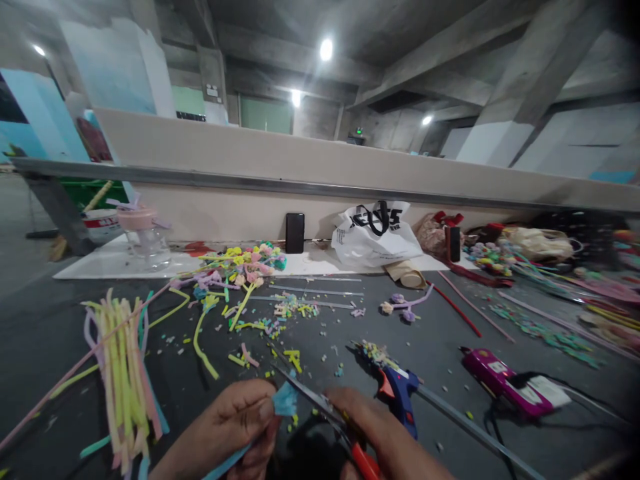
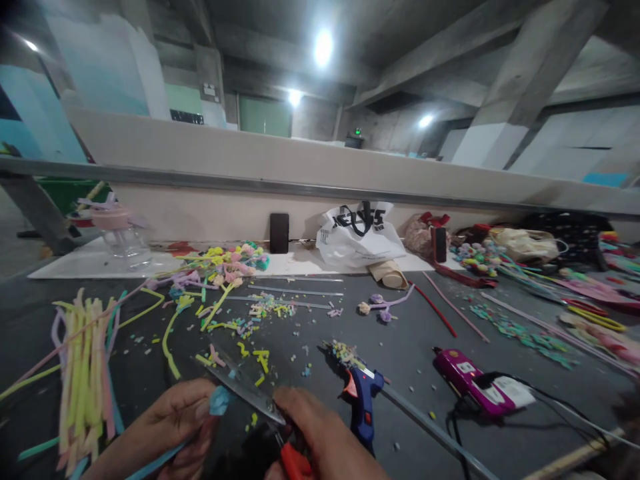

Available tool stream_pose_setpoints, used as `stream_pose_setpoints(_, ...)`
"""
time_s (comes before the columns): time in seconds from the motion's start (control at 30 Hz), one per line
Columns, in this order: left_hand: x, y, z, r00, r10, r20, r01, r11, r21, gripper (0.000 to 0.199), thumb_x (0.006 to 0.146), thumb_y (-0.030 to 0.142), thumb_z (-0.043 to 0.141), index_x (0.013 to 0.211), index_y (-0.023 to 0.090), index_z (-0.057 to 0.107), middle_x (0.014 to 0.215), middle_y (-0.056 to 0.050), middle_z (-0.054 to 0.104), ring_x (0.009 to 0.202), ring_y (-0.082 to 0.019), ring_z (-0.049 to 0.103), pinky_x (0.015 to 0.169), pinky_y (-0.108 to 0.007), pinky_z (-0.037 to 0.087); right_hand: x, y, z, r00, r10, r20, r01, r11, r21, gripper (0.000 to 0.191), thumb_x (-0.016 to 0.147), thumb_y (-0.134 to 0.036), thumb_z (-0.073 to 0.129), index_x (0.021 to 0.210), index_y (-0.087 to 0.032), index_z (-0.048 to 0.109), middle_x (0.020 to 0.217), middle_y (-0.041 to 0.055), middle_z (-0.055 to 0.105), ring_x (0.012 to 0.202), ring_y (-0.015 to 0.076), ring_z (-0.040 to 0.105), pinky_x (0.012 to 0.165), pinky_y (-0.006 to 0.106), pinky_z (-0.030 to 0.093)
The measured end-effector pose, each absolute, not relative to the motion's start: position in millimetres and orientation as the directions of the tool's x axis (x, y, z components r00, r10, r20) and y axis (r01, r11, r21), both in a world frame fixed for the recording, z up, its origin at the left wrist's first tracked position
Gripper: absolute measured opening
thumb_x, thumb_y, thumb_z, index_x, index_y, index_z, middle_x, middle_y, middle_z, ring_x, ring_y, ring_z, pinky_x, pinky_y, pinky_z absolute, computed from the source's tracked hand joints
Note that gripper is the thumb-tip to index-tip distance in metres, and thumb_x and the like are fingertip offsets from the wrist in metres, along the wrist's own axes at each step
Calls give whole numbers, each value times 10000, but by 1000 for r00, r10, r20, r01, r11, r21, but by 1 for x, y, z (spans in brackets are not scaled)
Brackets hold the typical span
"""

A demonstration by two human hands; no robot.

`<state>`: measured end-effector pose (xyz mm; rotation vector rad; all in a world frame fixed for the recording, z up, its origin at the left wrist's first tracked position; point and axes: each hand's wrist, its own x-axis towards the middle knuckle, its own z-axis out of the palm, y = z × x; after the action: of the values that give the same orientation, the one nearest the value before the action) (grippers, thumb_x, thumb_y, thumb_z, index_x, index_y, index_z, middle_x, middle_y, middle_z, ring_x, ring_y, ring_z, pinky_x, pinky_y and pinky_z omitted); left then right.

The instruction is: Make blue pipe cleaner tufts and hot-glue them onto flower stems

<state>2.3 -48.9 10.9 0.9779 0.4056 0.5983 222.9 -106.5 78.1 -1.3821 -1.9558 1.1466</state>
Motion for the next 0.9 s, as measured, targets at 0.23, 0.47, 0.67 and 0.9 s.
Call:
stream_pose_setpoints(0.23, 5, -46, 13, 781, 620, -82, -234, 411, 881, 357, 805, 486, 521, 647, 187, 404, 450, 92, 358, 318, -15, 293, 352, -140, 287, 223, -105, 71, -387, 922, 10, 569, 248, -784, 395, 716, -207, 578, 1109, -240, 570, 962, 39, 647, 855, 192, 600, 758, 263, 473)
stream_pose_setpoints(0.47, 5, -47, 12, 772, 629, -93, -229, 411, 882, 337, 803, 457, 541, 659, 190, 395, 455, 100, 348, 307, -5, 257, 322, -126, 242, 225, -106, 60, -348, 936, -47, 614, 190, -766, 250, 741, -316, 560, 968, -221, 602, 773, 21, 640, 697, 168, 571, 614, 222, 471)
stream_pose_setpoints(0.67, 7, -47, 16, 776, 627, -70, -226, 381, 896, 341, 814, 475, 503, 652, 194, 397, 462, 100, 332, 318, -19, 260, 349, -151, 316, 223, -106, 34, -248, 968, 35, 592, 180, -785, 259, 740, -403, 587, 926, -223, 608, 691, -6, 613, 624, 151, 544, 557, 207, 436)
stream_pose_setpoints(0.9, 17, -43, 17, 474, 880, -16, 93, -32, 995, 343, 871, 457, 369, 644, 203, 408, 490, 66, 375, 393, -85, 394, 416, -206, 343, 216, -86, 24, 0, 996, -92, 707, -65, -704, 434, 781, -297, 526, 1195, -225, 419, 699, 0, 640, 628, 172, 609, 576, 243, 441)
